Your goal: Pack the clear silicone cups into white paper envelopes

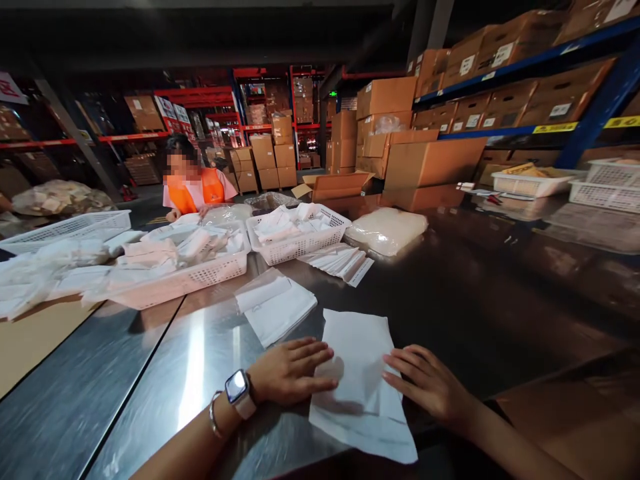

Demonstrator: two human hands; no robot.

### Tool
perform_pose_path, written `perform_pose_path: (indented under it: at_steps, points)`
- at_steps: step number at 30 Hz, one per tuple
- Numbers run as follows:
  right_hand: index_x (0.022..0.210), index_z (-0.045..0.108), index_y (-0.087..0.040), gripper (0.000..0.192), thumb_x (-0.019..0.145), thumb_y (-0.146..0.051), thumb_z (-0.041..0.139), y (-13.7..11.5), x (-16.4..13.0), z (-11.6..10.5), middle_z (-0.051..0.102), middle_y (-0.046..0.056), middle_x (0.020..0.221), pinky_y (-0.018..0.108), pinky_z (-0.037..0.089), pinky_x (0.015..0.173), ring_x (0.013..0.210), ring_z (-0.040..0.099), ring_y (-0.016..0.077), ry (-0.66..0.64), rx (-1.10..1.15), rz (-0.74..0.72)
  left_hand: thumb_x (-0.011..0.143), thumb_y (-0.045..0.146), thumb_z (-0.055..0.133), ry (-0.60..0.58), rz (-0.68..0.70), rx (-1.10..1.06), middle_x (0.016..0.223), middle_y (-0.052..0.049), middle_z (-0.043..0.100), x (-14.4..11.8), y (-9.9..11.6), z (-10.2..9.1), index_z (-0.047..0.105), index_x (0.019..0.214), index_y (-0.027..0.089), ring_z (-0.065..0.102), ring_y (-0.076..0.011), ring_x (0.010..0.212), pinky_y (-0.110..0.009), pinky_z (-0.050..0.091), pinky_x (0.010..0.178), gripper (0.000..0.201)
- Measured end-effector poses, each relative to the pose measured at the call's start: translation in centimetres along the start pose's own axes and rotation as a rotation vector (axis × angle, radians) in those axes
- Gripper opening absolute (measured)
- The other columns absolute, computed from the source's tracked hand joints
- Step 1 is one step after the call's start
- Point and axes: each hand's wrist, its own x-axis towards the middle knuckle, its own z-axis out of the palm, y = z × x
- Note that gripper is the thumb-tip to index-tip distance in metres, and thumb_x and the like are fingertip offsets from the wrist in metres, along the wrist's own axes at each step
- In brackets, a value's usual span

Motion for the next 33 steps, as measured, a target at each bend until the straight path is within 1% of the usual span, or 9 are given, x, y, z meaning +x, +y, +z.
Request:
perform_pose_path:
  at_steps: [2, 6, 12, 15, 18, 23, 25, 28, 33]
  points:
    - [0.113, 0.064, -0.020, 0.033, 0.099, -0.011, 0.035, 0.0, -0.4, 0.1, 0.067, 0.006, 0.115, 0.038, 0.042, 0.095, 0.114, 0.055, 0.0172, -0.018, 0.019, -0.003, 0.093, 0.024, 0.053, 0.029, -0.043, 0.055, 0.138, -0.011, 0.055, 0.4, 0.2, 0.0, 0.050, 0.130, 0.024, 0.040, -0.0246, 0.137, -0.045, 0.039, 0.110, 0.037]
    - [0.113, 0.064, -0.018, 0.026, 0.098, -0.012, 0.043, -0.3, -0.4, 0.5, 0.069, 0.006, 0.111, 0.039, 0.040, 0.101, 0.119, 0.053, 0.0173, -0.018, 0.103, -0.086, 0.096, 0.017, 0.048, 0.011, 0.043, 0.068, 0.137, -0.009, 0.056, 1.7, 1.2, 1.0, 0.054, 0.128, 0.015, 0.040, -0.0222, 0.136, -0.041, 0.034, 0.115, 0.033]
    - [0.089, 0.060, -0.017, 0.016, 0.094, -0.011, 0.046, -1.2, 0.7, 0.5, 0.069, 0.005, 0.090, 0.035, 0.045, 0.087, 0.093, 0.062, 0.0147, -0.098, 0.475, 0.059, 0.099, 0.020, 0.041, 0.004, -0.090, -0.147, 0.111, -0.012, 0.071, 2.1, 2.2, 2.0, 0.057, 0.121, 0.009, 0.061, -0.0188, 0.115, -0.032, 0.048, 0.103, 0.029]
    - [0.093, 0.061, -0.018, 0.016, 0.094, -0.017, 0.045, -1.9, 0.6, 0.3, 0.069, 0.007, 0.091, 0.036, 0.047, 0.085, 0.091, 0.063, 0.0167, -0.150, 0.551, 0.191, 0.099, 0.021, 0.041, 0.046, -0.219, -0.325, 0.107, -0.012, 0.072, 2.1, 2.5, 1.9, 0.060, 0.116, 0.010, 0.065, -0.0185, 0.108, -0.029, 0.050, 0.099, 0.028]
    - [0.094, 0.064, -0.020, 0.029, 0.100, -0.033, 0.039, -2.6, 0.0, 0.5, 0.070, 0.006, 0.088, 0.033, 0.050, 0.080, 0.082, 0.066, 0.0171, -0.064, 0.628, 0.365, 0.099, 0.019, 0.037, 0.008, -0.415, -0.537, 0.109, -0.010, 0.072, 1.9, 2.7, 1.5, 0.063, 0.113, 0.014, 0.067, -0.0184, 0.104, -0.027, 0.051, 0.093, 0.030]
    - [0.070, 0.066, -0.022, 0.052, 0.095, -0.058, 0.039, -3.4, -0.4, 1.1, 0.063, 0.002, 0.060, 0.024, 0.044, 0.051, 0.055, 0.060, 0.0159, -0.060, 0.589, 0.956, 0.099, 0.029, 0.035, -0.032, -0.861, -0.871, 0.090, -0.005, 0.072, 2.1, 3.0, 1.0, 0.066, 0.096, 0.017, 0.065, -0.0160, 0.079, -0.025, 0.048, 0.073, 0.033]
    - [0.058, 0.056, -0.021, 0.059, 0.091, -0.066, 0.037, -3.6, 0.2, 1.5, 0.053, 0.001, 0.048, 0.024, 0.037, 0.044, 0.045, 0.052, 0.0145, -0.050, 0.539, 1.109, 0.099, 0.041, 0.033, 0.039, -1.001, -0.888, 0.076, -0.003, 0.066, 2.4, 3.2, 1.3, 0.062, 0.081, 0.016, 0.056, -0.0141, 0.067, -0.025, 0.042, 0.064, 0.042]
    - [0.054, 0.048, -0.022, 0.063, 0.086, -0.075, 0.034, -3.5, 1.4, 1.9, 0.047, 0.000, 0.044, 0.026, 0.032, 0.044, 0.041, 0.046, 0.0145, -0.031, 0.509, 1.203, 0.097, 0.056, 0.028, 0.133, -1.158, -0.845, 0.067, -0.001, 0.056, 2.9, 3.7, 2.1, 0.052, 0.072, 0.017, 0.044, -0.0127, 0.061, -0.026, 0.035, 0.059, 0.052]
    - [0.079, 0.056, -0.022, 0.061, 0.079, -0.081, 0.037, -3.1, 2.4, 2.2, 0.053, 0.000, 0.051, 0.027, 0.033, 0.047, 0.048, 0.050, 0.0171, -0.092, 0.666, 1.339, 0.095, 0.063, 0.025, 0.205, -1.257, -0.795, 0.066, 0.000, 0.051, 3.3, 4.2, 2.8, 0.048, 0.072, 0.019, 0.039, -0.0128, 0.061, -0.026, 0.032, 0.057, 0.055]
